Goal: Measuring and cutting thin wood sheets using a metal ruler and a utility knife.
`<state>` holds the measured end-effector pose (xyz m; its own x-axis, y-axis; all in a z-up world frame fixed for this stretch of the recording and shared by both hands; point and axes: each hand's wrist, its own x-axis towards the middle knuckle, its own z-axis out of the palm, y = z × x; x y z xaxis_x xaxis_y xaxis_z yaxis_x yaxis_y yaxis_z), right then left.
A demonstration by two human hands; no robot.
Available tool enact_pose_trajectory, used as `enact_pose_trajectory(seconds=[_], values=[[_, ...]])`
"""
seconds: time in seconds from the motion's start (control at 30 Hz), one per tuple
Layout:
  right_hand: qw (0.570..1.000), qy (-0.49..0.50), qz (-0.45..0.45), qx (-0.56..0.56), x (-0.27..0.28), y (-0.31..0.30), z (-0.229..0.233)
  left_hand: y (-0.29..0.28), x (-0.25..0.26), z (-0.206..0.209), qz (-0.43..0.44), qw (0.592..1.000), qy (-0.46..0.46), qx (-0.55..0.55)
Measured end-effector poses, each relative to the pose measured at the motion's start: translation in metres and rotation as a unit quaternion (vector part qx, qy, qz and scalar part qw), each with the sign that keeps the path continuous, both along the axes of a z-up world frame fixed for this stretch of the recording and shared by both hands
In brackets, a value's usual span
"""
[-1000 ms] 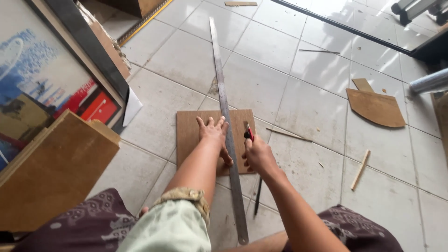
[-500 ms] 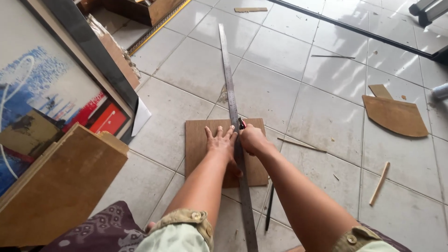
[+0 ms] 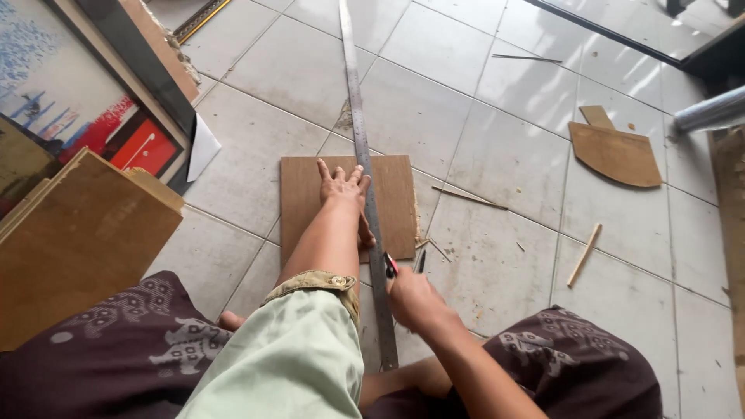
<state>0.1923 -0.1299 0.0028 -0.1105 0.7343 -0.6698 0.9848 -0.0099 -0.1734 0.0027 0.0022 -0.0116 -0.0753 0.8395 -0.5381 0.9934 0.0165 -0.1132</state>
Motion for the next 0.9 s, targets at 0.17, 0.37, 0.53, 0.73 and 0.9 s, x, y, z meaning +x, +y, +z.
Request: enact_pose_trajectory(seconds=[0.17,0.37,0.53,0.73,0.9], values=[[0.996,0.092,-0.021,0.006,0.048,-0.029,0.012,0.012,0.001,-0.019,-0.047,0.998,0.022,0.021],[0.969,0.176,-0.167,0.036,0.056,0.03,-0.001,-0.015,0.002,0.032,-0.006,1.0,-0.015,-0.015],[0.946,0.185,-0.189,0.188,0.045,0.119,-0.042,-0.004,-0.001,0.014,0.007,0.999,-0.023,-0.039],[0.958,0.111,-0.214,0.156,0.025,0.161,-0.05,-0.002,-0.002,0.015,0.009,0.999,-0.039,-0.02],[0.959,0.173,-0.125,0.189,0.0,0.143,-0.005,0.013,-0.005,-0.027,0.019,0.998,-0.05,-0.014]])
